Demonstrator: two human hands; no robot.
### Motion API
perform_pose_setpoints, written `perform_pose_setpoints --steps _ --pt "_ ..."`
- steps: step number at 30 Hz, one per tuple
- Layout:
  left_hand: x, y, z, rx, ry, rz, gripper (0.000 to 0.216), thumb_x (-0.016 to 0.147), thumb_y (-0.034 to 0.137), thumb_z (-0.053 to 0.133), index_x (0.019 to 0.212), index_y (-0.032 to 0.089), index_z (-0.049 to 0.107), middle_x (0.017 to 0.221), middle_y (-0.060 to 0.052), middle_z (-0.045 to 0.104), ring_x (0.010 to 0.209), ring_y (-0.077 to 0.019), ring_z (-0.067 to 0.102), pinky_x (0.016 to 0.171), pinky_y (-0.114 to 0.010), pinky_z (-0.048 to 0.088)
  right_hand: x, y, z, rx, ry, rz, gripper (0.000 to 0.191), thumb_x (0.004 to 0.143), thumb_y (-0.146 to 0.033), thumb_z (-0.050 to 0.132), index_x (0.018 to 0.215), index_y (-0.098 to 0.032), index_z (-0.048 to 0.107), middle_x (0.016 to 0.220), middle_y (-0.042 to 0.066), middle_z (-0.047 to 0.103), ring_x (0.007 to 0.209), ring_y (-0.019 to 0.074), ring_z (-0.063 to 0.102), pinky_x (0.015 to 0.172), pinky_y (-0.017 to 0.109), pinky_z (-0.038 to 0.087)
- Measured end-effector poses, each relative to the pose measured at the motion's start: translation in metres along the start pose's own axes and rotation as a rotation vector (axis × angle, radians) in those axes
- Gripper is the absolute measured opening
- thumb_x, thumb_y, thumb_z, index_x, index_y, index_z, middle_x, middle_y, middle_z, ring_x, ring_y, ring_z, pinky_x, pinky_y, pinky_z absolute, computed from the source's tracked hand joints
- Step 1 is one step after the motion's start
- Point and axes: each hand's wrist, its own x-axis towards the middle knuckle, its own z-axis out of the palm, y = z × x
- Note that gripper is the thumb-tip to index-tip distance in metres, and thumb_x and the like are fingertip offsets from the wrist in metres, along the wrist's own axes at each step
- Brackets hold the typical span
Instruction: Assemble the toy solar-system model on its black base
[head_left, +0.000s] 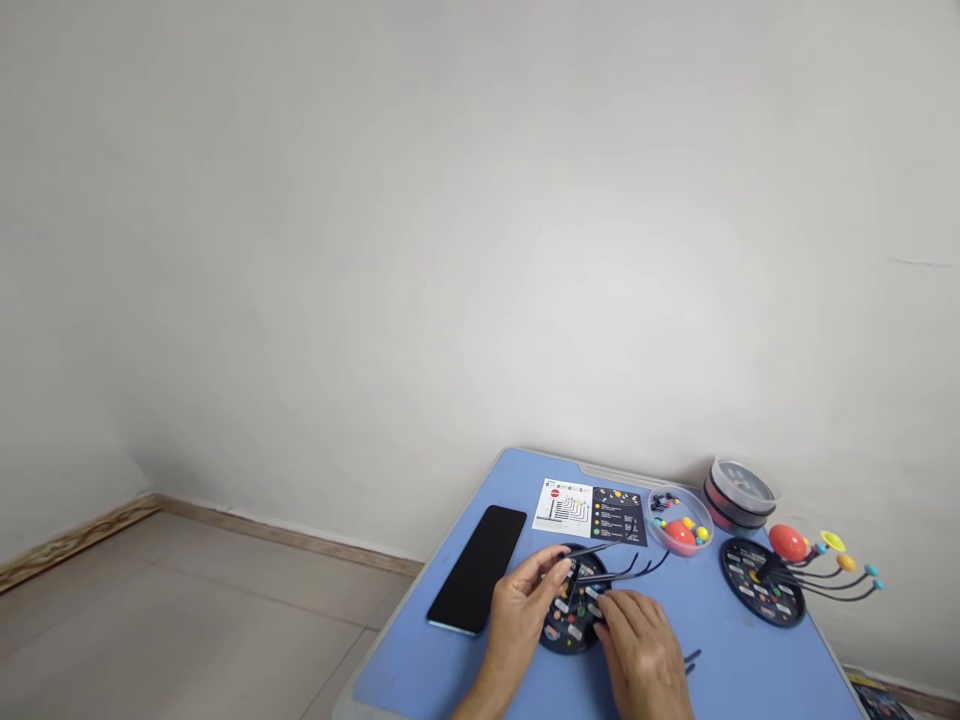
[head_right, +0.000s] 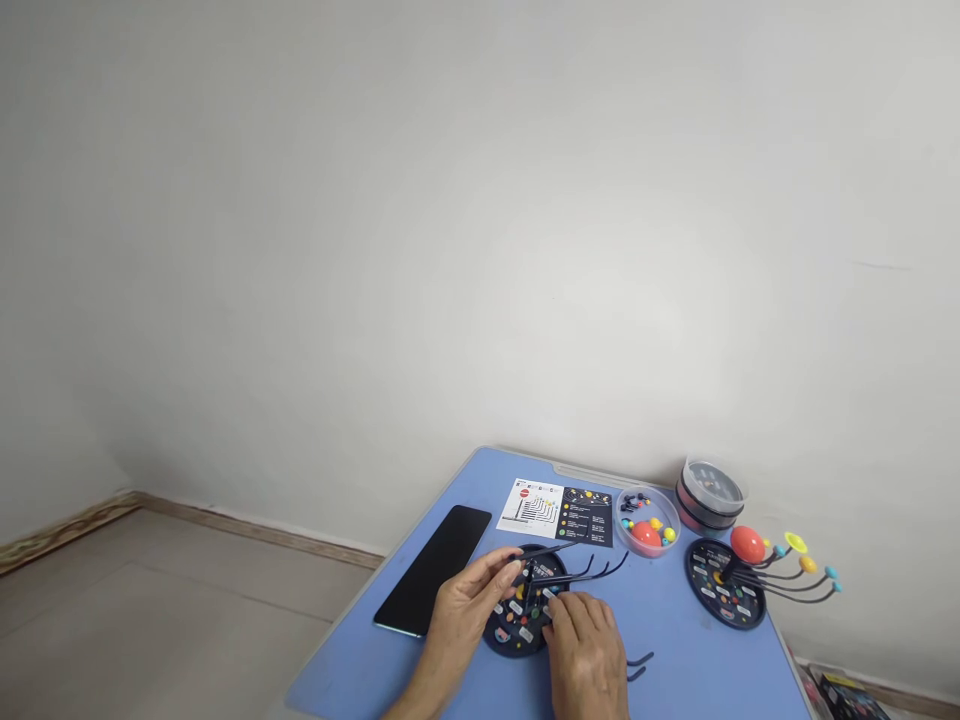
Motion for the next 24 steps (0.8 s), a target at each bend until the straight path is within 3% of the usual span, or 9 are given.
perform_pose_setpoints --steps 5,12,24 --pt "-0.003 0.002 -0.006 0.023 -0.012 0.048 0.037 0.065 0.05 0.079 0.085 0.019 0.08 0.067 -0.001 0.07 0.06 -0.0171 0.063 0.057 -0.023 0.056 -0.004 0.003 -0.003 0.026 -0.017 0.051 0.026 0.099 -0.016 0.039 0.105 -0.021 0.063 0.088 0.007 0.075 0.078 0.022 0.07 0.067 0.033 0.054" --pt "-0.004 0.003 -0.006 0.0 -0.032 0.01 0.036 0.061 0.047 0.081 0.083 0.019 0.081 0.063 -0.001 0.067 0.053 -0.0144 0.057 0.046 -0.02 0.051 -0.009 0.008 -0.004 0.025 -0.008 0.068 0.024 0.099 -0.018 0.04 0.103 -0.02 0.063 0.088 0.007 0.075 0.078 0.0216 0.07 0.068 0.033 0.054" --pt "-0.005 0.004 -0.007 0.03 -0.019 0.013 0.037 0.062 0.049 0.08 0.083 0.02 0.081 0.063 -0.002 0.069 0.055 -0.0163 0.059 0.046 -0.021 0.052 -0.015 0.019 -0.009 0.032 -0.014 0.093 0.023 0.097 -0.016 0.042 0.103 -0.02 0.064 0.088 0.006 0.074 0.078 0.0203 0.069 0.067 0.032 0.054"
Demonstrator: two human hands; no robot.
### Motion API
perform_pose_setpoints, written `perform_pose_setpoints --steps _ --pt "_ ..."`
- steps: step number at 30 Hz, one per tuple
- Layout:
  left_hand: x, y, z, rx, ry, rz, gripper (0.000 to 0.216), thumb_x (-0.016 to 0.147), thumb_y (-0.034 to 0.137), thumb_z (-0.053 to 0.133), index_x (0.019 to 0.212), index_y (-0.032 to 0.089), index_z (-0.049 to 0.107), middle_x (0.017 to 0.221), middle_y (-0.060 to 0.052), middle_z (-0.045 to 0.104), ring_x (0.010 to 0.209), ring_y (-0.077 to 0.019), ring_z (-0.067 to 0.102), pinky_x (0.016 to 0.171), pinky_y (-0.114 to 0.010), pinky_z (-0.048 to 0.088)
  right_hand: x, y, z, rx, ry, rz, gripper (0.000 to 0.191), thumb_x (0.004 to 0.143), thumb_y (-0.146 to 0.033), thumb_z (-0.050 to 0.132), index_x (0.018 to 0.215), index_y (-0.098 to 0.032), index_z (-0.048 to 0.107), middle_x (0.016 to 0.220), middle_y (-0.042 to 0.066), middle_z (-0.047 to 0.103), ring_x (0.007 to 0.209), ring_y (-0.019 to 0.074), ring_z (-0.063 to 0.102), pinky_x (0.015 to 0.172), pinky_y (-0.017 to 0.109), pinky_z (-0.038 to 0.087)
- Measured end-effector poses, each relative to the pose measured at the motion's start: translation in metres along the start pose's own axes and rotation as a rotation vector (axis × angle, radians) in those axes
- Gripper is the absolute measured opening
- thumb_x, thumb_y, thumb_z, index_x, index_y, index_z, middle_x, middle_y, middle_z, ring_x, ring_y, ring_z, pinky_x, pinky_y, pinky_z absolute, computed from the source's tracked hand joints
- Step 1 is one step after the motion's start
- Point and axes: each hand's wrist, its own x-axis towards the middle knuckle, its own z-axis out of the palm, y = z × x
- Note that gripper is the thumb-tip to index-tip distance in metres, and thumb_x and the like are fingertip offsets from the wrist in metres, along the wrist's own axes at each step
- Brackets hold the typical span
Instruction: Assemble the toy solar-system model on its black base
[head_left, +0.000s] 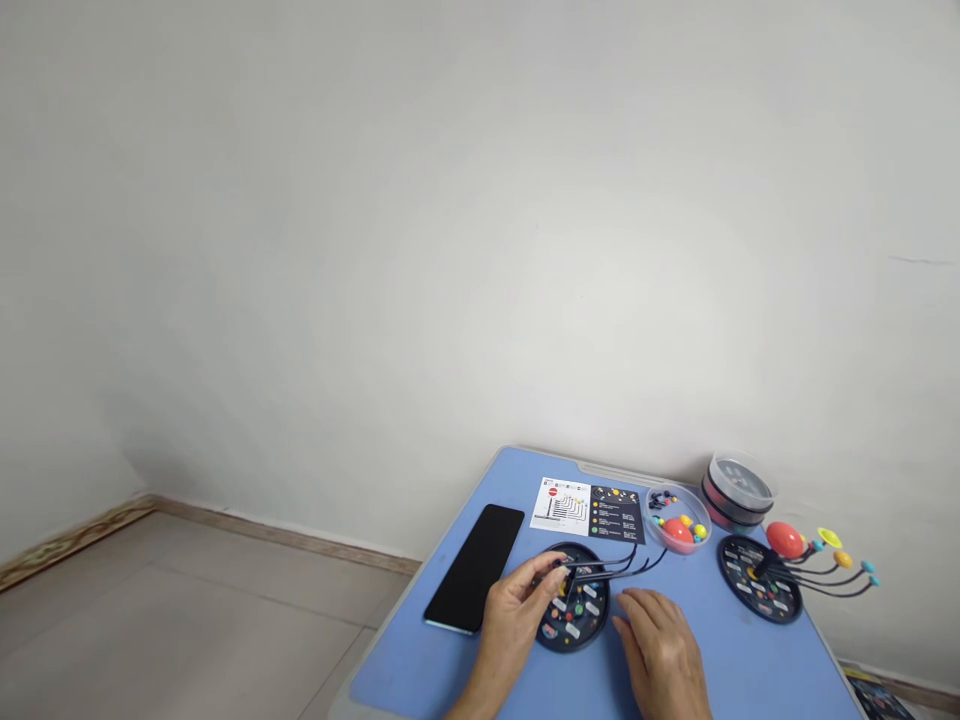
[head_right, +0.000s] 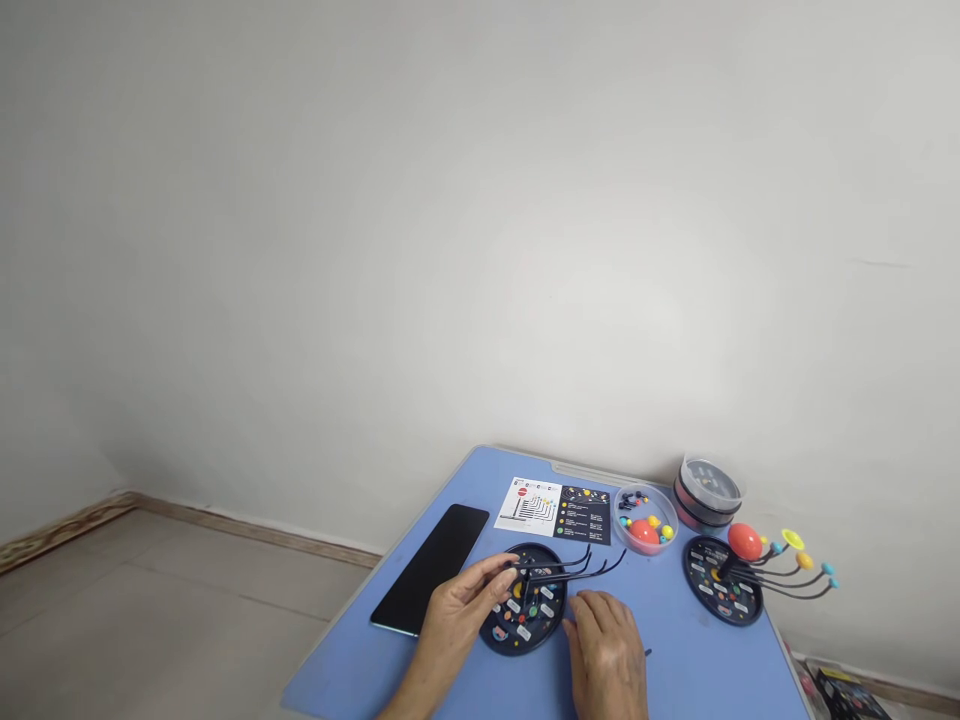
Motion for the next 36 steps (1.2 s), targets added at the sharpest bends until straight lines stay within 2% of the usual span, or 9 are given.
perform_pose_setpoints --steps 6,12,17,22,27,36 --pt "0.001 -0.001 0.002 -0.007 -0.017 -0.013 0.038 0.064 0.051 0.078 0.086 0.02 0.081 0.063 -0.002 0.07 0.054 -0.0174 0.062 0.045 -0.022 0.053 0.007 -0.004 0.003 0.008 -0.025 -0.018 0.025 0.096 -0.013 0.043 0.101 -0.02 0.066 0.092 0.007 0.074 0.078 0.0201 0.068 0.067 0.032 0.054" --pt "0.0 -0.003 0.009 0.004 0.015 -0.031 0.043 0.066 0.053 0.076 0.092 0.019 0.08 0.064 -0.002 0.07 0.06 -0.0194 0.066 0.041 -0.019 0.05 0.028 -0.007 0.02 -0.037 -0.113 -0.087 0.028 0.091 -0.003 0.045 0.103 -0.017 0.065 0.097 0.009 0.072 0.08 0.021 0.065 0.069 0.033 0.053" --pt "0.002 -0.009 0.011 -0.009 0.066 -0.056 0.046 0.066 0.053 0.076 0.094 0.018 0.079 0.068 -0.003 0.072 0.06 -0.019 0.066 0.037 -0.018 0.047 0.041 -0.005 0.038 -0.093 -0.237 -0.126 0.021 0.085 0.0 0.056 0.084 -0.02 0.063 0.078 0.002 0.068 0.069 0.0193 0.062 0.061 0.03 0.048" --pt "0.002 -0.012 0.01 -0.042 0.073 -0.068 0.048 0.064 0.056 0.077 0.093 0.018 0.079 0.067 -0.003 0.072 0.056 -0.0183 0.066 0.036 -0.018 0.047 0.041 -0.001 0.048 -0.119 -0.253 -0.187 0.022 0.086 -0.004 0.058 0.073 -0.021 0.057 0.069 0.0 0.063 0.062 0.0188 0.058 0.057 0.03 0.042" --pt "-0.001 -0.007 0.01 -0.012 0.104 -0.112 0.054 0.06 0.059 0.078 0.094 0.018 0.079 0.074 -0.004 0.074 0.067 -0.0238 0.07 0.034 -0.019 0.047 0.037 -0.001 0.049 -0.134 -0.251 -0.211 0.021 0.09 -0.005 0.052 0.078 -0.021 0.058 0.071 0.001 0.061 0.062 0.0188 0.056 0.058 0.031 0.041" --pt "0.0 -0.01 0.01 -0.051 0.081 -0.092 0.046 0.063 0.052 0.078 0.094 0.017 0.079 0.072 -0.005 0.075 0.068 -0.0234 0.072 0.037 -0.018 0.048 0.038 -0.001 0.044 -0.059 -0.277 -0.193 0.016 0.089 -0.005 0.056 0.083 -0.02 0.058 0.076 0.0 0.063 0.066 0.0179 0.059 0.061 0.029 0.044"
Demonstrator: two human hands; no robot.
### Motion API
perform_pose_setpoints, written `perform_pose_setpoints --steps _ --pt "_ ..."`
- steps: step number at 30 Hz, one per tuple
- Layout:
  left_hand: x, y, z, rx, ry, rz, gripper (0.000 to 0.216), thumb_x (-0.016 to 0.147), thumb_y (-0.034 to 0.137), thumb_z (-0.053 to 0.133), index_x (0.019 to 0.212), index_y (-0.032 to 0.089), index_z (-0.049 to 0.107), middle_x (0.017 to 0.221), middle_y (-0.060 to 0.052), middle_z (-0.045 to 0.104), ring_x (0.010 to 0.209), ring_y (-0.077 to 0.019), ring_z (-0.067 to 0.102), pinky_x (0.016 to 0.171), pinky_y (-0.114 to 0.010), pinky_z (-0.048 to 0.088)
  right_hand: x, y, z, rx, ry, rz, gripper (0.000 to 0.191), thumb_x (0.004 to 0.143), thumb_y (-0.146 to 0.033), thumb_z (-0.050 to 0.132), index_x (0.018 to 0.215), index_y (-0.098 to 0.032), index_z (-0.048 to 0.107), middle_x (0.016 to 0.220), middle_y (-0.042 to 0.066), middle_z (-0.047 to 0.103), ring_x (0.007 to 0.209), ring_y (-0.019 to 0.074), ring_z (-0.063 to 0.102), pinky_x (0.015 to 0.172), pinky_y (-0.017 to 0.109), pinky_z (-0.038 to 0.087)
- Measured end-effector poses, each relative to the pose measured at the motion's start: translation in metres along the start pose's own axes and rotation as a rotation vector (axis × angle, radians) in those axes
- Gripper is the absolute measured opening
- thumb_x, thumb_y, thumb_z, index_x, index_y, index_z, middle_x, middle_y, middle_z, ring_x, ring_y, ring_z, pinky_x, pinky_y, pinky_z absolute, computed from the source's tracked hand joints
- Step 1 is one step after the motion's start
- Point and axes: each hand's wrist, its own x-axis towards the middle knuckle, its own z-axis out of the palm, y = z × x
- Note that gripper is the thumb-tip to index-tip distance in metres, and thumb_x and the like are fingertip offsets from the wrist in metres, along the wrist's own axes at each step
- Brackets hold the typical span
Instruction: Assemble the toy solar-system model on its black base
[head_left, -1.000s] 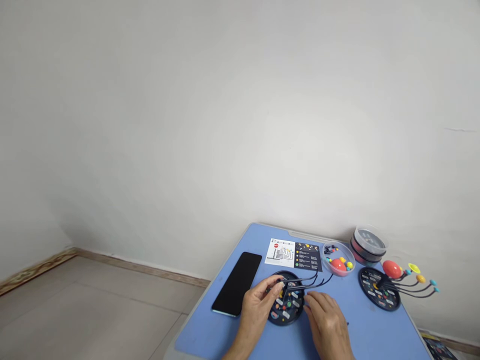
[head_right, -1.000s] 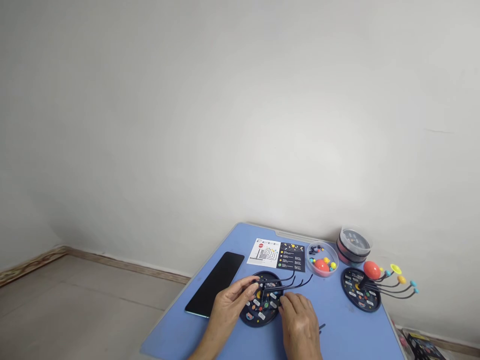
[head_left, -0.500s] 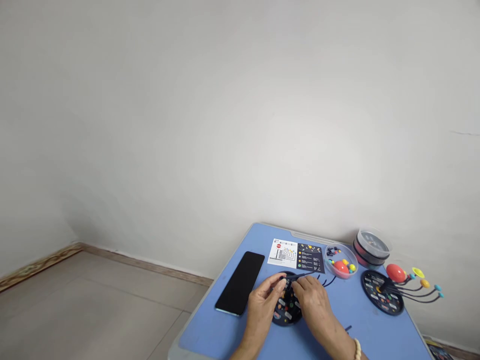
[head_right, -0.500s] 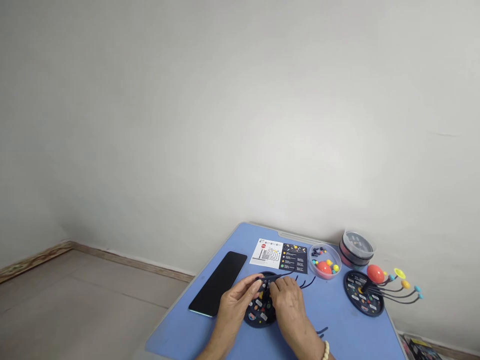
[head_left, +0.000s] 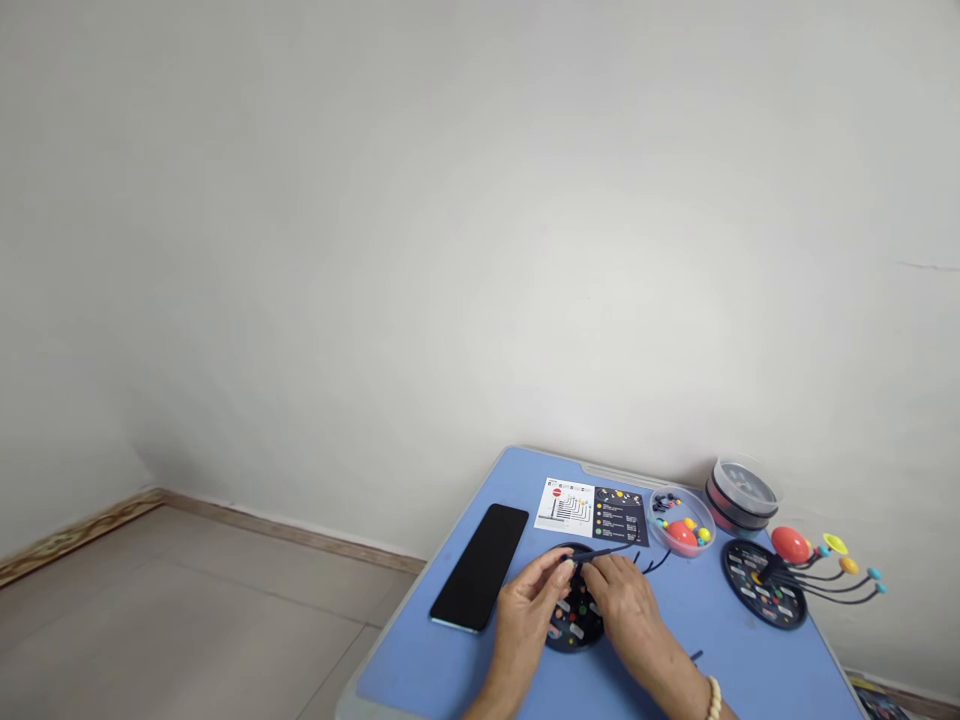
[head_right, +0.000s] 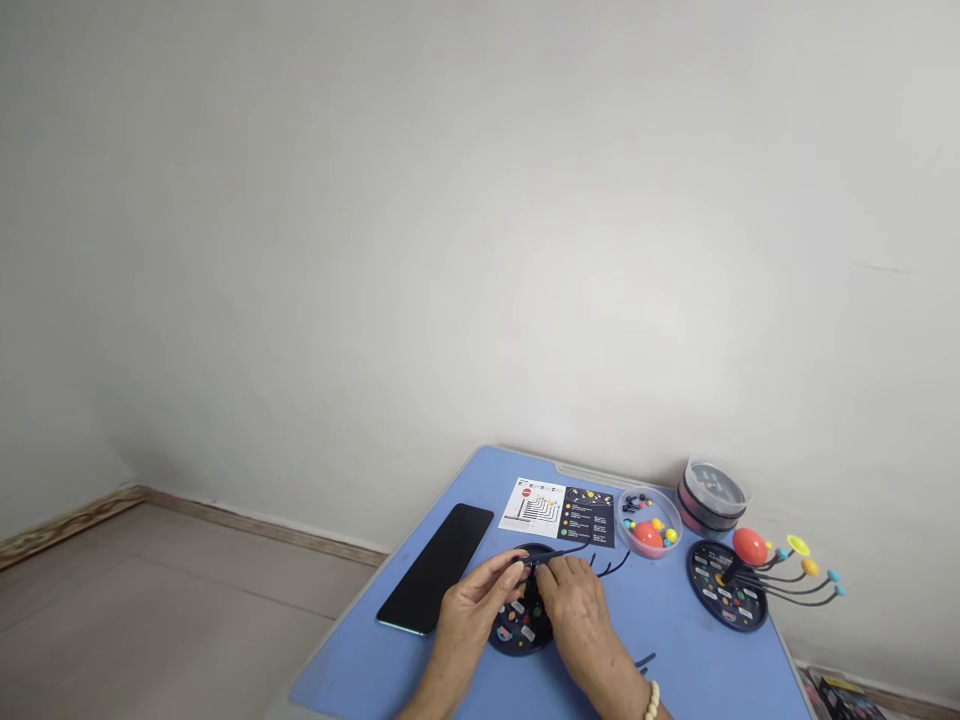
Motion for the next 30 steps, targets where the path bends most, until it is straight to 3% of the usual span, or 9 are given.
perform_pose_setpoints --steps 6,12,19,30 --pt "0.001 -0.004 -0.001 -0.044 -0.008 0.009 0.042 0.064 0.048 0.08 0.094 0.018 0.079 0.076 -0.005 0.077 0.07 -0.023 0.072 0.049 -0.022 0.056 -0.001 0.001 -0.003 0.102 0.032 0.028 0.023 0.089 0.0 0.047 0.091 -0.018 0.061 0.086 0.005 0.068 0.073 0.0186 0.062 0.066 0.03 0.049" --pt "0.0 -0.002 -0.001 -0.057 -0.001 0.053 0.045 0.064 0.052 0.08 0.093 0.018 0.08 0.073 -0.003 0.076 0.065 -0.0213 0.07 0.047 -0.022 0.055 0.003 0.004 -0.011 0.15 0.102 0.054 0.028 0.086 0.002 0.047 0.097 -0.019 0.064 0.09 0.006 0.069 0.077 0.0201 0.062 0.068 0.031 0.05" --pt "0.002 0.011 -0.003 -0.028 0.05 0.133 0.044 0.064 0.054 0.08 0.089 0.018 0.08 0.081 -0.004 0.078 0.068 -0.0206 0.07 0.064 -0.026 0.059 0.006 0.004 -0.014 0.058 0.184 0.003 0.029 0.089 0.001 0.043 0.104 -0.013 0.062 0.093 0.011 0.067 0.082 0.0227 0.061 0.074 0.037 0.052" --pt "0.003 0.009 -0.003 -0.07 0.023 0.123 0.043 0.065 0.052 0.08 0.09 0.018 0.08 0.085 -0.005 0.079 0.079 -0.0233 0.071 0.069 -0.027 0.059 0.007 0.001 -0.015 0.057 0.285 0.035 0.03 0.094 -0.004 0.038 0.111 -0.012 0.061 0.092 0.011 0.067 0.082 0.0219 0.062 0.07 0.036 0.056"
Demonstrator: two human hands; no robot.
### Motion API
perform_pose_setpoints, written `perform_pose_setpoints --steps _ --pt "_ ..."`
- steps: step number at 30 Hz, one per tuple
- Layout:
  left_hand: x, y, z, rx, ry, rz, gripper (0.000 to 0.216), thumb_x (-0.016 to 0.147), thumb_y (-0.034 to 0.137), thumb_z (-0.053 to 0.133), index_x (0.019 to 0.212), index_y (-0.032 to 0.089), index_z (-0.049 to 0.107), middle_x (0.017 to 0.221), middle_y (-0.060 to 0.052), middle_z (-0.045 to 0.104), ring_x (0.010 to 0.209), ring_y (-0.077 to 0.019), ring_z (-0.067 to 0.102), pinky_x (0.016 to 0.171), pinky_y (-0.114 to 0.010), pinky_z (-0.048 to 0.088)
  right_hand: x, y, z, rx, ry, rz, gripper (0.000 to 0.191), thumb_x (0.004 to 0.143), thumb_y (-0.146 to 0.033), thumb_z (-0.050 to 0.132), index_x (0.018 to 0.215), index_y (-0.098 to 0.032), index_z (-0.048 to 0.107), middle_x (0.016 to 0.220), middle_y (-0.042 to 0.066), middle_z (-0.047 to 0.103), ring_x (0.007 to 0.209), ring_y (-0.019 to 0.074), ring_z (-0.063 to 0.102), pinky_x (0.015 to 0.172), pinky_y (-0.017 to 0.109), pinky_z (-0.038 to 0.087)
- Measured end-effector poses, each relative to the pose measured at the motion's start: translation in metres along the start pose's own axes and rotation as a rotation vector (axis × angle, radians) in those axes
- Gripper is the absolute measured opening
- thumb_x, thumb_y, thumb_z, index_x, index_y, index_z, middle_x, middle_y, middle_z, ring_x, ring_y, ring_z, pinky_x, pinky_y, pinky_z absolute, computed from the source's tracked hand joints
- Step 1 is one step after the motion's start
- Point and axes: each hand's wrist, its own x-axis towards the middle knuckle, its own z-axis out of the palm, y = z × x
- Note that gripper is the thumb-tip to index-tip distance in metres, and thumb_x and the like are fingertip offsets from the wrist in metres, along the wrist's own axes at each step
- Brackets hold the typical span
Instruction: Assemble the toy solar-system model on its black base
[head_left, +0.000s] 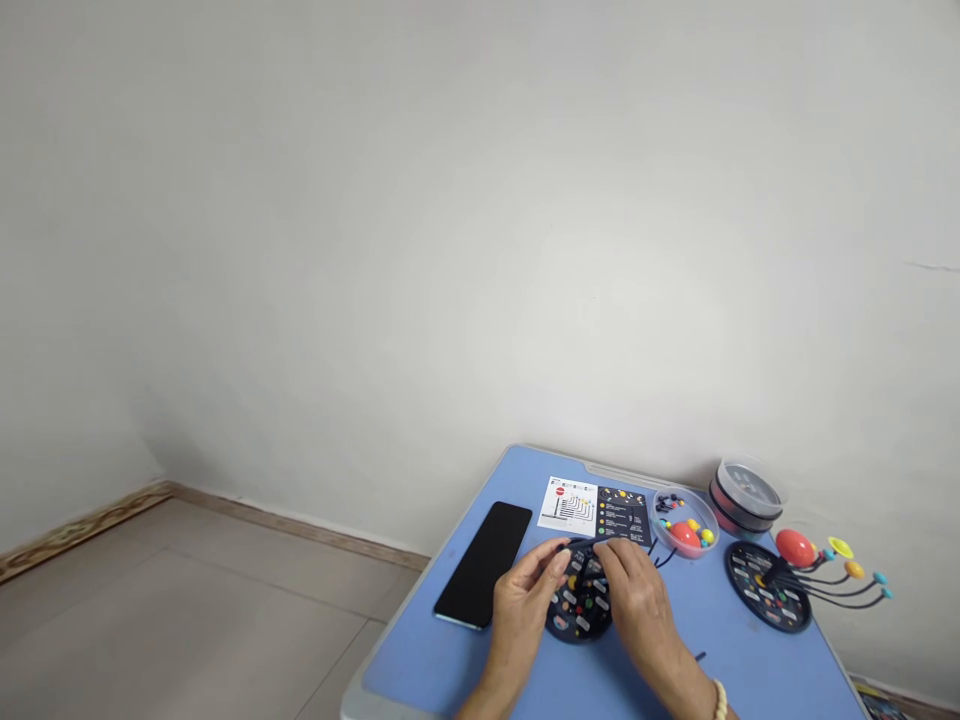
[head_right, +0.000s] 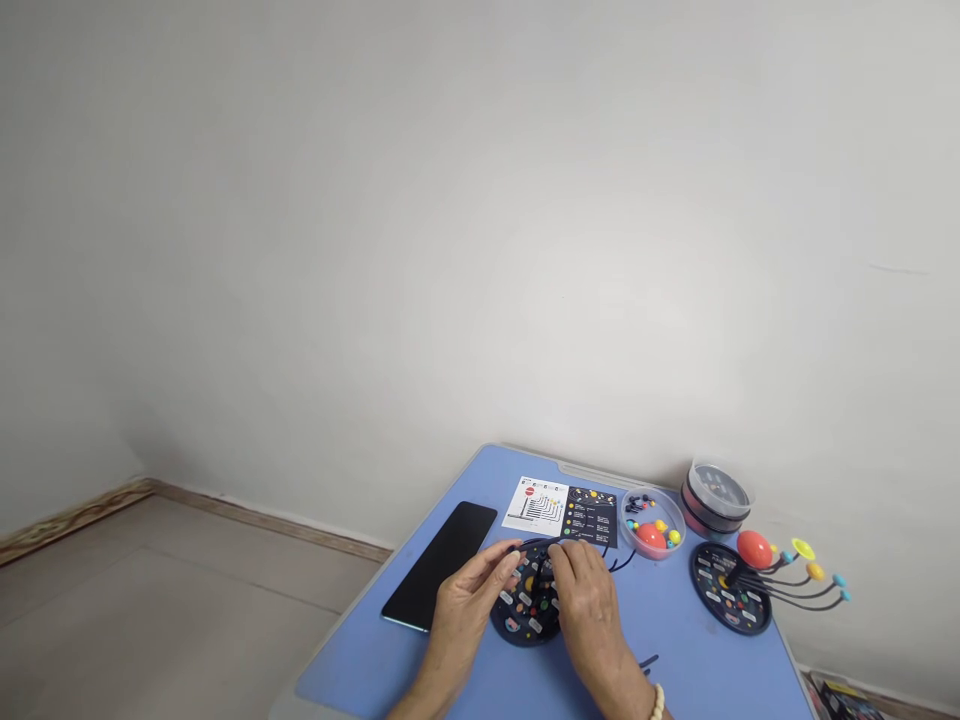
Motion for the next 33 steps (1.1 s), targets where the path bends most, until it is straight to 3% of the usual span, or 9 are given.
perform_pose_setpoints --steps 6,12,17,19,25,33 --pt "0.0 0.001 0.0 0.031 -0.016 0.025 0.039 0.069 0.05 0.077 0.092 0.018 0.079 0.082 -0.004 0.078 0.073 -0.0209 0.07 0.065 -0.026 0.058 0.01 -0.001 -0.007 0.01 0.067 -0.025 0.032 0.094 -0.003 0.036 0.112 -0.014 0.061 0.091 0.01 0.067 0.083 0.0208 0.063 0.073 0.035 0.056" --pt "0.001 0.002 0.009 0.135 -0.058 0.015 0.037 0.072 0.048 0.072 0.093 0.018 0.078 0.085 -0.005 0.076 0.063 -0.0189 0.066 0.045 -0.022 0.052 0.006 -0.005 -0.031 0.029 0.06 -0.097 0.033 0.095 -0.004 0.038 0.11 -0.017 0.064 0.089 0.008 0.07 0.08 0.0181 0.066 0.078 0.035 0.056" --pt "0.004 0.0 0.018 0.19 -0.1 0.143 0.029 0.072 0.046 0.073 0.084 0.021 0.08 0.088 -0.006 0.077 0.078 -0.0235 0.07 0.067 -0.028 0.059 -0.01 -0.005 -0.053 0.009 0.086 -0.143 0.035 0.096 -0.004 0.035 0.107 -0.016 0.066 0.086 0.007 0.072 0.078 0.0171 0.068 0.076 0.033 0.057" --pt "0.004 -0.001 0.019 0.215 -0.106 0.156 0.031 0.073 0.048 0.072 0.086 0.022 0.081 0.084 -0.006 0.077 0.078 -0.0246 0.071 0.067 -0.03 0.059 -0.015 -0.004 -0.058 -0.003 0.077 -0.16 0.036 0.097 -0.004 0.034 0.104 -0.017 0.066 0.083 0.007 0.072 0.074 0.0163 0.068 0.075 0.031 0.057" --pt "0.003 -0.004 0.019 0.268 -0.109 0.084 0.037 0.072 0.054 0.073 0.089 0.022 0.081 0.066 -0.003 0.074 0.062 -0.0218 0.069 0.053 -0.026 0.056 -0.024 0.0 -0.059 -0.003 0.044 -0.159 0.035 0.098 -0.006 0.034 0.103 -0.017 0.066 0.081 0.006 0.072 0.071 0.0165 0.068 0.071 0.03 0.057" --pt "0.006 -0.002 0.021 0.209 -0.135 0.017 0.04 0.068 0.053 0.073 0.087 0.018 0.079 0.071 -0.004 0.074 0.057 -0.0185 0.064 0.043 -0.021 0.047 -0.026 0.0 -0.057 0.032 0.055 -0.156 0.032 0.095 -0.003 0.037 0.104 -0.014 0.066 0.083 0.008 0.072 0.074 0.0175 0.069 0.073 0.03 0.057"
